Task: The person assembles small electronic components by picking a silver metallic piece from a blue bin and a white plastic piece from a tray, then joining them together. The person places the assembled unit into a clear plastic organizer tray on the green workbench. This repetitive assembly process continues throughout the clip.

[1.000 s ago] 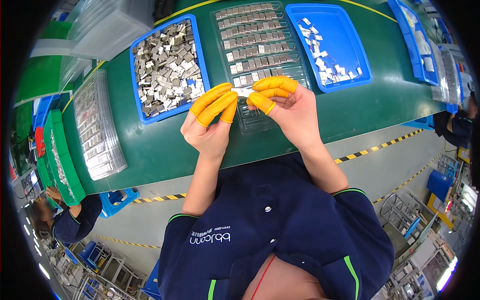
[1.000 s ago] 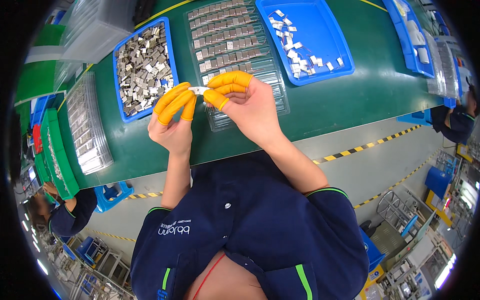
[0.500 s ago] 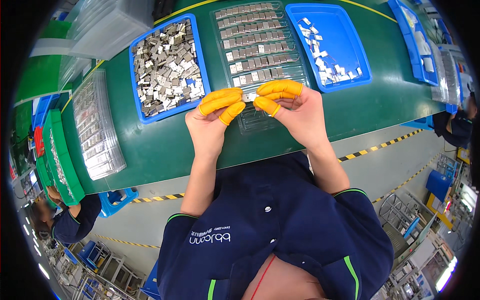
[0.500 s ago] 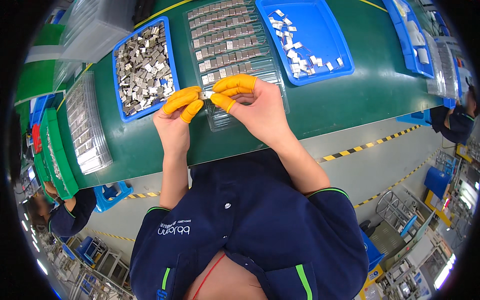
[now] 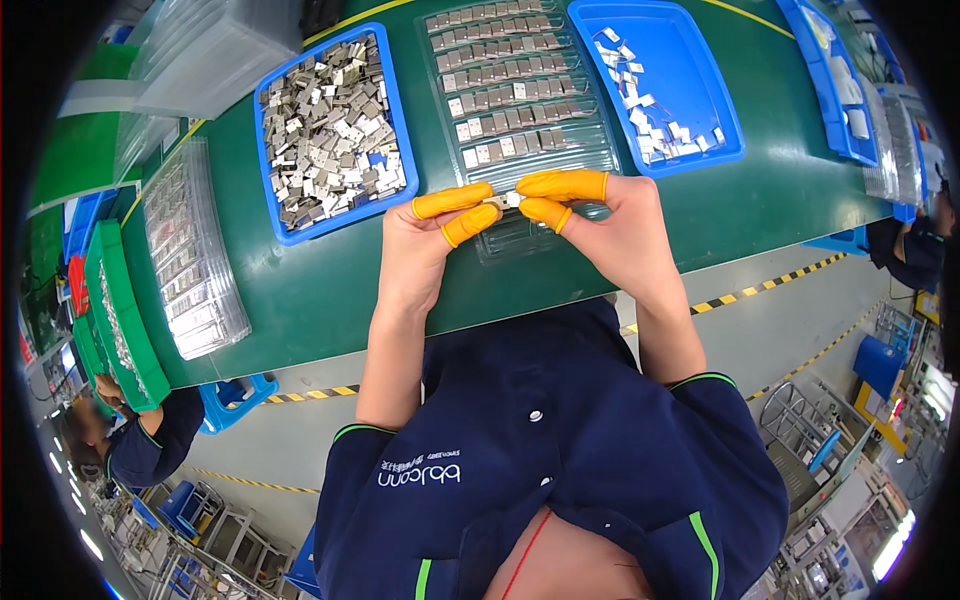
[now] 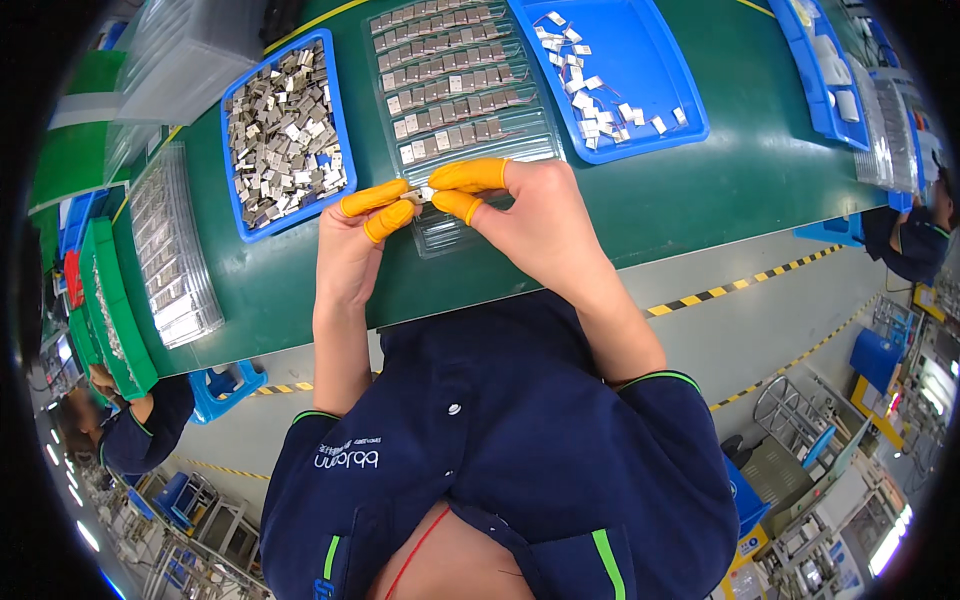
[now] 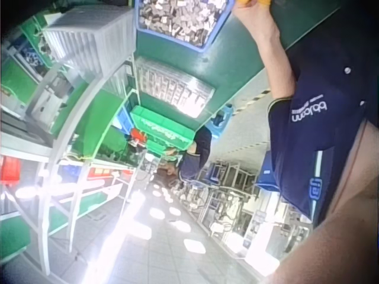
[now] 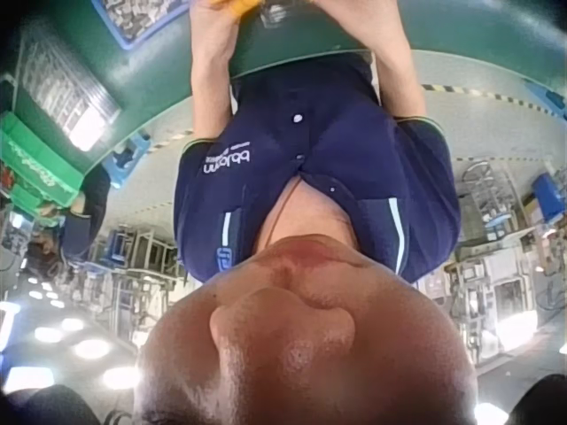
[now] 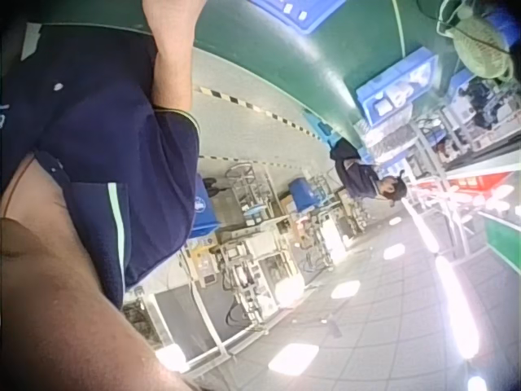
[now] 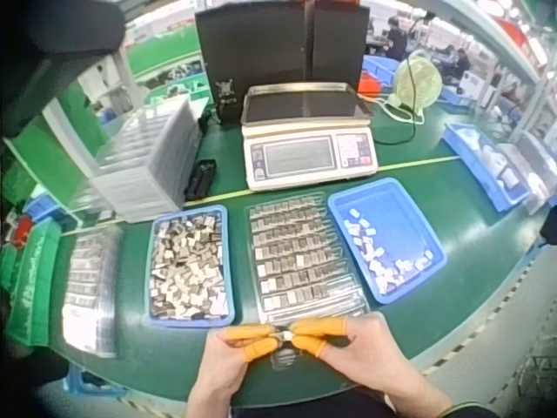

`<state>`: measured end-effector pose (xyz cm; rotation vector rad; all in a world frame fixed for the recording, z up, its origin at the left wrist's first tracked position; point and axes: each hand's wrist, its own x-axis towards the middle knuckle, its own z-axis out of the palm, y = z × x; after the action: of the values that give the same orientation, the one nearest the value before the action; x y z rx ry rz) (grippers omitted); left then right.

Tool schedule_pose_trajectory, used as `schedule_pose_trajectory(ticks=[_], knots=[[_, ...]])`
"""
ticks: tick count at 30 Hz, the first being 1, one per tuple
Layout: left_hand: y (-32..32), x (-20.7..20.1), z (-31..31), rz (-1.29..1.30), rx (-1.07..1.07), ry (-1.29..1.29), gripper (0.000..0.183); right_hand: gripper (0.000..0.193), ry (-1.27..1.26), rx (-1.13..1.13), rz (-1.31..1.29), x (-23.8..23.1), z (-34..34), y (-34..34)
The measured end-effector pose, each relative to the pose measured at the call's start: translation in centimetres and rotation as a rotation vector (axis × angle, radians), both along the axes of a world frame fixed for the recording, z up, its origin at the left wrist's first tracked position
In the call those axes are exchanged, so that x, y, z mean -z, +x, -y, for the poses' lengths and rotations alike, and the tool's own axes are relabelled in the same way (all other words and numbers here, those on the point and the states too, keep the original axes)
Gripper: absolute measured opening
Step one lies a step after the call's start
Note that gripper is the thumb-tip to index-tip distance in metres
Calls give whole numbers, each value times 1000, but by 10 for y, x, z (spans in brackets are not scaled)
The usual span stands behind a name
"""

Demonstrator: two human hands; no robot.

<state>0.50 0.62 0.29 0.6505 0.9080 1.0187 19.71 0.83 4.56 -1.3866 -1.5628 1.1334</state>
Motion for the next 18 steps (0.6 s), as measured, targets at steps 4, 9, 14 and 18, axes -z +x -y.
schedule_pose_trajectory(ticks=[4,9,14,18], knots=[[-1,3,1,52,25,-11,24,18,-22,-63,44,-6,-2,4],[1,-4,-1,-116,22,12,23,21,5,-102,20,-2,-4,5],[4,-13,-4,-29,82,35,25,21,-263,-90,-439,14,-12,5],[7,-15,-6,-10,118,65,26,21,-378,-103,-600,26,-10,5]])
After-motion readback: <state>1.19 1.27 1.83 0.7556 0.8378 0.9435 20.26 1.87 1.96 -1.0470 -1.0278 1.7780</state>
